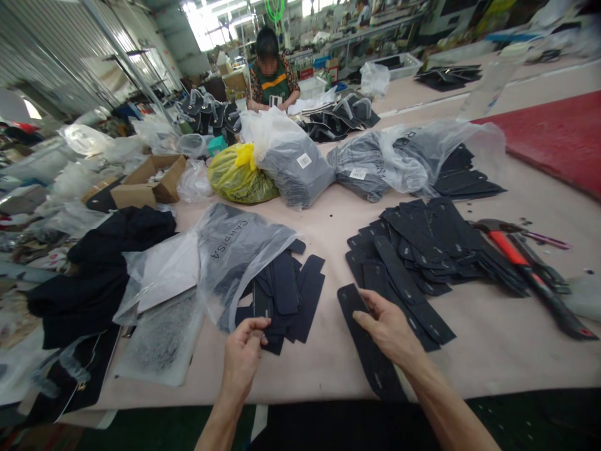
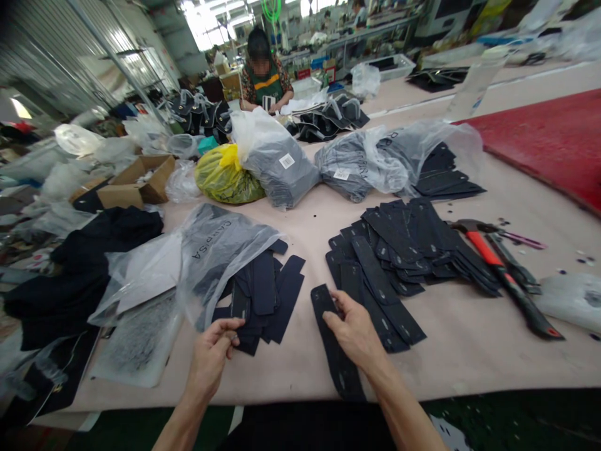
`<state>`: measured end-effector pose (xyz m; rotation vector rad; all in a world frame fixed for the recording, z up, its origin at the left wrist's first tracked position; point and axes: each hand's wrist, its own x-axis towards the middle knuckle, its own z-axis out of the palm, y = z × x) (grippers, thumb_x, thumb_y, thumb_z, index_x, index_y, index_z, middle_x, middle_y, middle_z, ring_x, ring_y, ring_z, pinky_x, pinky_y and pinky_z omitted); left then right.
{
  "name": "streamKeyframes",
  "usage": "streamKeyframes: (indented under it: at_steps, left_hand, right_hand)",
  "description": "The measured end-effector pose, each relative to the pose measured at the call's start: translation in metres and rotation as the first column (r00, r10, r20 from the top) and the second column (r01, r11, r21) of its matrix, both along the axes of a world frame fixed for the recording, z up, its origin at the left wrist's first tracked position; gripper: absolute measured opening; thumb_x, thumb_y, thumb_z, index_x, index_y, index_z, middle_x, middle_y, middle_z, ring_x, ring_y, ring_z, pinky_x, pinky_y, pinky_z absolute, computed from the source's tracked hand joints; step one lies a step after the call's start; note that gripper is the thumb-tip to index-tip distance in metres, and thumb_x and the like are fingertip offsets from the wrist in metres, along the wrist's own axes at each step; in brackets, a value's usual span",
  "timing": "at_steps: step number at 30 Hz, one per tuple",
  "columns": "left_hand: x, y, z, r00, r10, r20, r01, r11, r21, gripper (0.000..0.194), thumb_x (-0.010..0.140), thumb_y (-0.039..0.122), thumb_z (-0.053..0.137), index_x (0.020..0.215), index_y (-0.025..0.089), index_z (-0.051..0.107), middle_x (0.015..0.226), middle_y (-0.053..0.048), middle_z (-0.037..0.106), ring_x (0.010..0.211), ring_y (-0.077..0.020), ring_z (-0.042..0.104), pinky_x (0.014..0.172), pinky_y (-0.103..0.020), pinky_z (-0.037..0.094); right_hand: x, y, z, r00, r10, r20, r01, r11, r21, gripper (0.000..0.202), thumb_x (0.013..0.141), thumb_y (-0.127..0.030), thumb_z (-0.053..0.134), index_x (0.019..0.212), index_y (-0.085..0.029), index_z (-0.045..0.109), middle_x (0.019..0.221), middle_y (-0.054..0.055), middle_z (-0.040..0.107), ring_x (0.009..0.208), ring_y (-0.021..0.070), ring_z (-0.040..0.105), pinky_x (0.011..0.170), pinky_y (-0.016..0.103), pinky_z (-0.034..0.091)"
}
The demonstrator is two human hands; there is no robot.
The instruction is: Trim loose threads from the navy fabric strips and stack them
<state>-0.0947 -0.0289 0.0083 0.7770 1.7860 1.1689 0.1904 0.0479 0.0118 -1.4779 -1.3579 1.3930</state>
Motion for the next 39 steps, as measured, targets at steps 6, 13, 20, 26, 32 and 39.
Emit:
streamKeyframes:
  at_steps: [6,13,20,26,32,39]
  left_hand:
    - [0.004,-0.019,-0.005,0.997,0.015,0.082,-0.004,0.991,-0.137,0.014,0.066,0.029,0.052,0.065,0.017,0.057,0.053,0.004,0.052,0.046,-0.0087,0.043,0.043,-0.018,0.027]
    - [0.023,0.008,-0.005,0.937,-0.089,-0.337,0.053,0.992,-0.116,0.027,0.078,0.041,0.061,0.083,0.016,0.067,0.065,-0.001,0.064,0.062,-0.0163,0.06,0.061,-0.026,0.044]
    - [0.022,0.034,-0.015,0.839,-0.21,-0.501,0.104,0.967,-0.231,0.023,0.082,0.022,0.054,0.095,0.013,0.071,0.086,-0.012,0.073,0.082,-0.0218,0.068,0.077,-0.032,0.046]
    - [0.03,0.03,-0.009,0.8,-0.216,-0.56,0.153,0.976,-0.158,0.024,0.086,0.027,0.05,0.088,0.018,0.072,0.086,-0.009,0.074,0.079,-0.0216,0.067,0.073,-0.031,0.044]
    - [0.036,0.035,0.001,0.871,-0.164,-0.464,0.145,0.987,-0.076,0.03,0.087,0.037,0.051,0.087,0.016,0.073,0.076,-0.006,0.072,0.07,-0.0196,0.064,0.068,-0.029,0.045]
    - [0.063,0.033,0.013,0.88,-0.21,-0.426,0.279,0.954,0.106,0.028,0.089,0.035,0.05,0.093,0.016,0.071,0.082,-0.005,0.07,0.071,-0.016,0.063,0.066,-0.025,0.047]
  right_hand:
    - [0.004,0.033,-0.001,0.721,-0.344,0.601,-0.023,0.855,0.518,0.047,0.081,-0.021,0.055,0.127,-0.014,0.053,0.122,0.02,0.057,0.113,0.0352,0.053,0.091,0.051,0.043]
    - [-0.099,0.002,-0.009,0.792,0.111,0.6,-0.402,0.834,0.377,0.032,0.083,-0.026,0.058,0.114,-0.017,0.059,0.106,0.012,0.061,0.096,0.0269,0.057,0.084,0.039,0.045]
    - [-0.131,-0.005,-0.026,0.666,0.103,0.738,-0.535,0.756,0.377,0.031,0.085,-0.027,0.06,0.113,-0.015,0.059,0.107,0.014,0.059,0.098,0.0289,0.051,0.084,0.042,0.039]
    - [-0.127,0.001,-0.031,0.67,0.09,0.737,-0.564,0.707,0.427,0.018,0.094,-0.023,0.047,0.098,-0.018,0.063,0.096,0.011,0.062,0.09,0.0256,0.052,0.08,0.038,0.036]
    - [-0.104,0.003,-0.035,0.94,0.027,0.34,-0.153,0.924,0.349,0.023,0.091,-0.024,0.044,0.076,-0.021,0.06,0.067,0.002,0.059,0.064,0.0184,0.051,0.064,0.031,0.034]
    - [-0.073,-0.014,-0.029,0.914,-0.228,-0.336,0.123,0.944,-0.306,0.014,0.07,-0.032,0.064,0.068,-0.018,0.062,0.06,-0.001,0.062,0.055,0.0144,0.051,0.058,0.027,0.038]
